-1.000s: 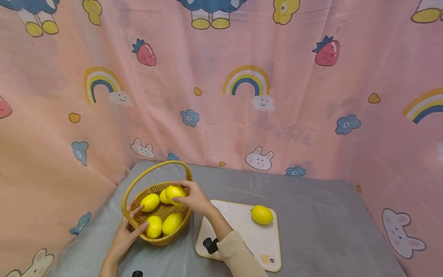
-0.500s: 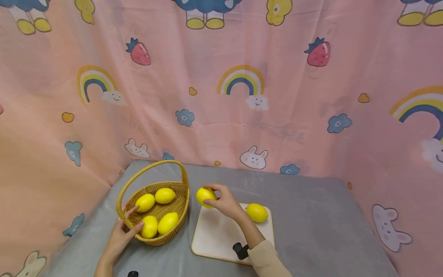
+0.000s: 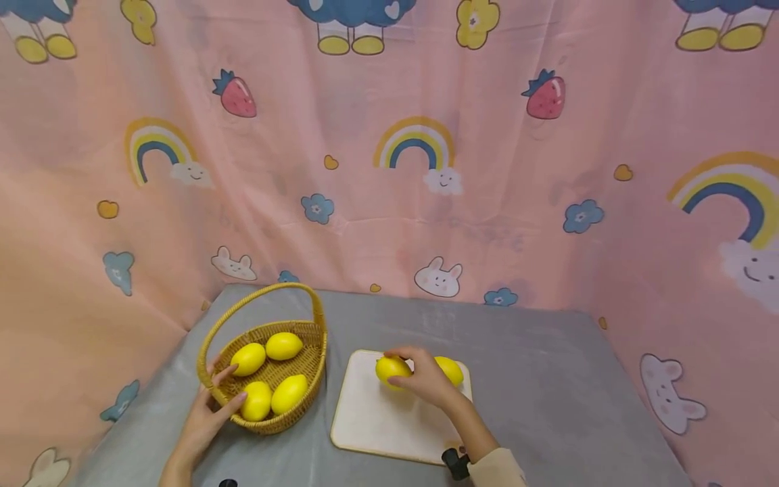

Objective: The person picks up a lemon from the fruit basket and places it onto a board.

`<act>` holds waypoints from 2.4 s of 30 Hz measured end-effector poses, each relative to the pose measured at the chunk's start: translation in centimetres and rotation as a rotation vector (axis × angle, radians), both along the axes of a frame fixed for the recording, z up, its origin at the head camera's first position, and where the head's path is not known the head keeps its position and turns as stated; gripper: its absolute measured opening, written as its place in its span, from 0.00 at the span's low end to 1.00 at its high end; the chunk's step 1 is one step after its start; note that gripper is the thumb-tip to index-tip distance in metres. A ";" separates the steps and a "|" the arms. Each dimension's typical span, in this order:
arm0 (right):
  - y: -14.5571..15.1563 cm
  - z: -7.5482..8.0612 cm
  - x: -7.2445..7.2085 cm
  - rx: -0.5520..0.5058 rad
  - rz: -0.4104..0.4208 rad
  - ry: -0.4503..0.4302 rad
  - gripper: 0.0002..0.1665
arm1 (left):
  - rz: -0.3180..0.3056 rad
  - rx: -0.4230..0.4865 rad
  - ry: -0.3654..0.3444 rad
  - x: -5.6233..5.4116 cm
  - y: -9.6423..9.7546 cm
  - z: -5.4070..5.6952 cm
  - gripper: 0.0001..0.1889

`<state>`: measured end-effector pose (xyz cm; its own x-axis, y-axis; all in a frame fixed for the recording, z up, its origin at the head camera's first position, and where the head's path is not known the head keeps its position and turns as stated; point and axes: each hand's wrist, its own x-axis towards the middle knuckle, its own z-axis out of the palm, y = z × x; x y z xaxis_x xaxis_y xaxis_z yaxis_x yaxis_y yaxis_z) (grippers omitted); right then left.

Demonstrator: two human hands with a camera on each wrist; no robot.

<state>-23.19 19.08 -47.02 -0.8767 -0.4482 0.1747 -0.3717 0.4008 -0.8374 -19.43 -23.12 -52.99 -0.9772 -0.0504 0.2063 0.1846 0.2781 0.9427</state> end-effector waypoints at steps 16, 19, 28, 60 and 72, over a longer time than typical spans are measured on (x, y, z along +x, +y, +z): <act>1.6 -0.8 0.8 0.171 -0.077 0.073 0.22 | -0.011 -0.006 -0.008 0.0 -0.1 0.0 0.32; 1.6 -1.0 0.8 0.206 -0.100 0.089 0.22 | -0.014 -0.002 -0.009 0.0 -0.1 -0.1 0.32; 1.7 -1.3 0.7 0.287 -0.128 0.120 0.22 | -0.010 -0.007 -0.010 -0.1 -0.1 -0.1 0.32; 1.1 -0.4 1.0 0.536 -0.167 0.221 0.25 | -0.001 -0.010 -0.015 -0.1 -0.1 0.3 0.32; 1.0 0.4 1.2 0.472 -0.257 0.237 0.21 | -0.015 0.011 -0.024 0.0 0.0 0.4 0.32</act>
